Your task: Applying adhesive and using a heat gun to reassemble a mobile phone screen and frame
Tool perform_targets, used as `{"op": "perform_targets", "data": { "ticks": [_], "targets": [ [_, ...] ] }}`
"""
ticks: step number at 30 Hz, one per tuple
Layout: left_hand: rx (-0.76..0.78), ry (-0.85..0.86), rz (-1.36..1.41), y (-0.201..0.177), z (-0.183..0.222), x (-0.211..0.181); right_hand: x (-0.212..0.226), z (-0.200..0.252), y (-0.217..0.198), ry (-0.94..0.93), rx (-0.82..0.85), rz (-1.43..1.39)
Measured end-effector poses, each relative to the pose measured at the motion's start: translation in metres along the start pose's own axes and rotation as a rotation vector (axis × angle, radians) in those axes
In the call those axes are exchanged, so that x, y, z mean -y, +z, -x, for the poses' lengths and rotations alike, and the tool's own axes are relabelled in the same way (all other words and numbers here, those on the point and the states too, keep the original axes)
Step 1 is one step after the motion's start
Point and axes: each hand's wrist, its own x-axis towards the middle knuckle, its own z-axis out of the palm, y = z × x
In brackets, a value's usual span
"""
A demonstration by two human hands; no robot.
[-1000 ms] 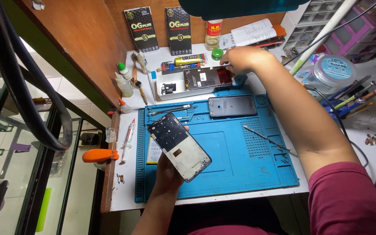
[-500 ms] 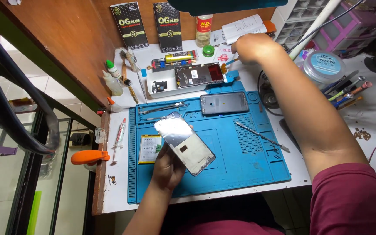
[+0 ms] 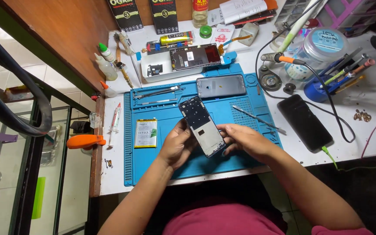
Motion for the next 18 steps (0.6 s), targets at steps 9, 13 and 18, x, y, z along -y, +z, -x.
{"op": "perform_targets", "data": {
  "ticks": [9,13,18],
  "targets": [
    [-0.01,-0.182,-0.372,0.011,-0.011,-0.01,-0.051,0.001,-0.043,0.014,0.047,-0.282],
    [-0.015,-0.381,-0.652,0.041,-0.005,-0.044,-0.048,0.003,-0.047,0.081,0.036,-0.273],
    [-0.043,-0.463,-0.822,0.059,-0.009,-0.076,-0.017,0.008,-0.039,0.169,-0.006,-0.221]
  ]
}}
